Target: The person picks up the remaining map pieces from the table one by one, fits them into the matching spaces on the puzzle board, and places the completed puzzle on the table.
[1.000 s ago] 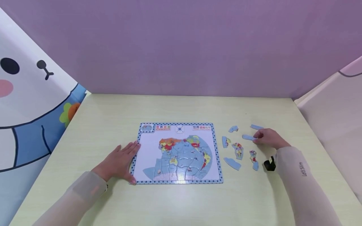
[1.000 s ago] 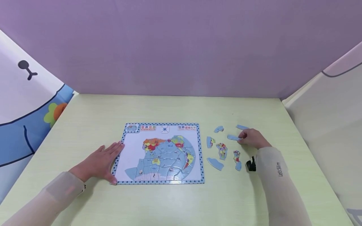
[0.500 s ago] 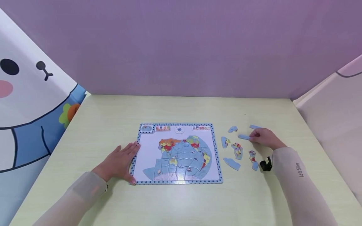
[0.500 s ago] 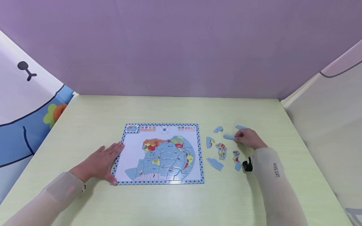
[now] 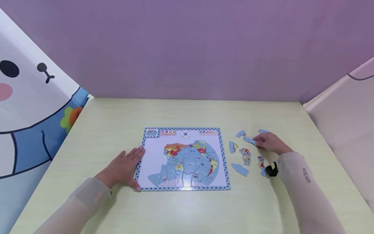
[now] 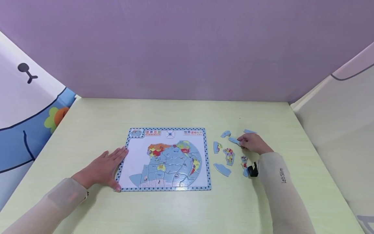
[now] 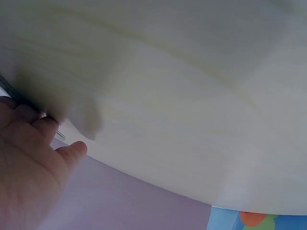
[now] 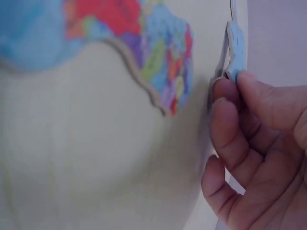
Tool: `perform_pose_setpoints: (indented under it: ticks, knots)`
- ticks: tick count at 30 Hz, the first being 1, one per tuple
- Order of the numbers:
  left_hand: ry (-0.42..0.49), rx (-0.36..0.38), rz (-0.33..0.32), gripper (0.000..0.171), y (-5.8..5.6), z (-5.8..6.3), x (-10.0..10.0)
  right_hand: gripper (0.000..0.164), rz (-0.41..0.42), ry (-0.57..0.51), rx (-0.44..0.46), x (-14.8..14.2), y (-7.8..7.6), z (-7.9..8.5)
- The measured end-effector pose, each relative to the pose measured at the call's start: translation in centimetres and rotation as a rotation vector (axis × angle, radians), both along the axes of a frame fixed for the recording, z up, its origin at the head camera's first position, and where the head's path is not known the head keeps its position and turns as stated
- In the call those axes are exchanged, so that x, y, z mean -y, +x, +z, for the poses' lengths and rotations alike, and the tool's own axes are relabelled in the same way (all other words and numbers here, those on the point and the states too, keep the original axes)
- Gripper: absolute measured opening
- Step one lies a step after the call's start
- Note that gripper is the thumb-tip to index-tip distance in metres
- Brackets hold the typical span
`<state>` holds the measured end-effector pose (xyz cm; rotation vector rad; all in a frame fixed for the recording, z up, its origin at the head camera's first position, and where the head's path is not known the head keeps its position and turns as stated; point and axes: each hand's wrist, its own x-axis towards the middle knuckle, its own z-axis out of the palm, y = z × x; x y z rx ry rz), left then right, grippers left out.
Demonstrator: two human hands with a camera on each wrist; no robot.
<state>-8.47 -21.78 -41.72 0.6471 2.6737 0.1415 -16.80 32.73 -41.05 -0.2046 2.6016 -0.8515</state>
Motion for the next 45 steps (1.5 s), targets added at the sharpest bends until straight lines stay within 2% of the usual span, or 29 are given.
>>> perform_pose_setpoints:
  ticks: [7, 17, 22, 29, 38, 45]
  knots:
    - [0.002, 0.002, 0.003, 0.131, 0.2, 0.1, 0.0, 0.027, 0.006, -0.003, 0.033, 0.8, -0.2, 0.7]
    - [0.002, 0.003, 0.011, 0.131, 0.4, 0.3, 0.0, 0.028, 0.066, -0.007, -0.005, 2.5, -0.4, 1.2]
    - [0.006, 0.001, 0.013, 0.131, 0.4, 0.3, 0.0, 0.029, 0.095, -0.053, -0.013, 3.4, -0.5, 1.4]
    - [-0.01, 0.009, 0.021, 0.131, 0.3, 0.3, 0.0, 0.024, 0.117, -0.097, 0.005, 5.2, -0.9, 1.3]
    - [-0.015, 0.011, 0.024, 0.13, 0.2, 0.2, -0.1, 0.027, 0.122, -0.121, 0.036, 8.0, -1.7, 1.2]
    - [-0.018, 0.021, 0.018, 0.129, 0.0, 0.6, -0.3, 0.026, 0.131, -0.125, 0.059, 9.8, -2.1, 1.0]
